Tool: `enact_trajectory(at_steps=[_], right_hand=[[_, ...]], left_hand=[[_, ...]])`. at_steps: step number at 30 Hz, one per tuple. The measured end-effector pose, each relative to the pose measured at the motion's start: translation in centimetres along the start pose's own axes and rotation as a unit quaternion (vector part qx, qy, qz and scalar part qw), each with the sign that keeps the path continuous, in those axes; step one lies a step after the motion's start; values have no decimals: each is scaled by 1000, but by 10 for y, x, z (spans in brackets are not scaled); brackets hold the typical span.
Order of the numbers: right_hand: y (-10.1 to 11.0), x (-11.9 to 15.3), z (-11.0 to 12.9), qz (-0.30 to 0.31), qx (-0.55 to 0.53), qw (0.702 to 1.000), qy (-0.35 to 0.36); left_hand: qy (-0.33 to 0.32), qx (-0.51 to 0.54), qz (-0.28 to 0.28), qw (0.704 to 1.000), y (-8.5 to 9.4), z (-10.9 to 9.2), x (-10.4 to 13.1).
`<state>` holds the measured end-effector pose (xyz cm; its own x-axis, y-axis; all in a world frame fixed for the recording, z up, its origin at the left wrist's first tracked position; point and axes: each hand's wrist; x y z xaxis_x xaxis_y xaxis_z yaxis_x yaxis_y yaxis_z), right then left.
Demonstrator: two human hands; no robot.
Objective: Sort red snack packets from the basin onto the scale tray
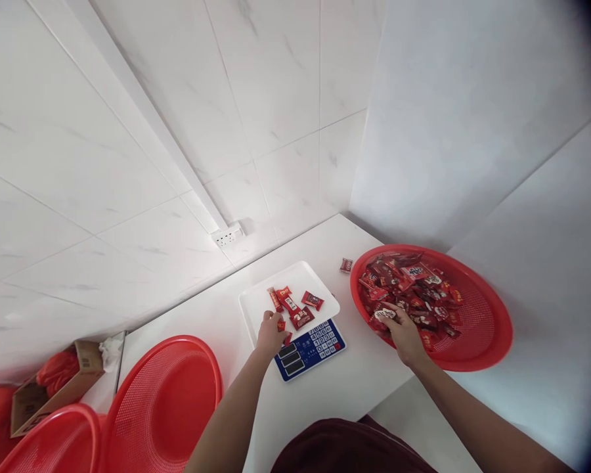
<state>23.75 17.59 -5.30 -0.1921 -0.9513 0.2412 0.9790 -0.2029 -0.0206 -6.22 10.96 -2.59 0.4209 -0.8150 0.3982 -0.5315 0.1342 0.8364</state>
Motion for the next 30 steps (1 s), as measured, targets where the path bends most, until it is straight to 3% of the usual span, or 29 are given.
enact_trajectory(at_steps=[10,22,26,30], right_hand=[[0,1,3,7,-2,1000,5],[0,1,2,8,5,1000,9],[0,2,4,6,3,1000,8],[1,0,3,8,-14,1000,-7]], left_hand=[[77,58,-33,995,4,20,1],[95,75,-52,991,-6,8,-8],[96,95,-75,988,13,24,1],[127,106,-108,980,57,77,31]])
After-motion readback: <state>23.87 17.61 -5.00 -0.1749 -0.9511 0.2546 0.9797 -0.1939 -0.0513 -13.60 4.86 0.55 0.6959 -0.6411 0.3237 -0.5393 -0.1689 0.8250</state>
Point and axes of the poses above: each hand's wrist, its own x-axis away from the middle knuckle, its own y-axis out of the back of the hand, z = x × y, and after that the axes turned 12 degrees about y, right-handed
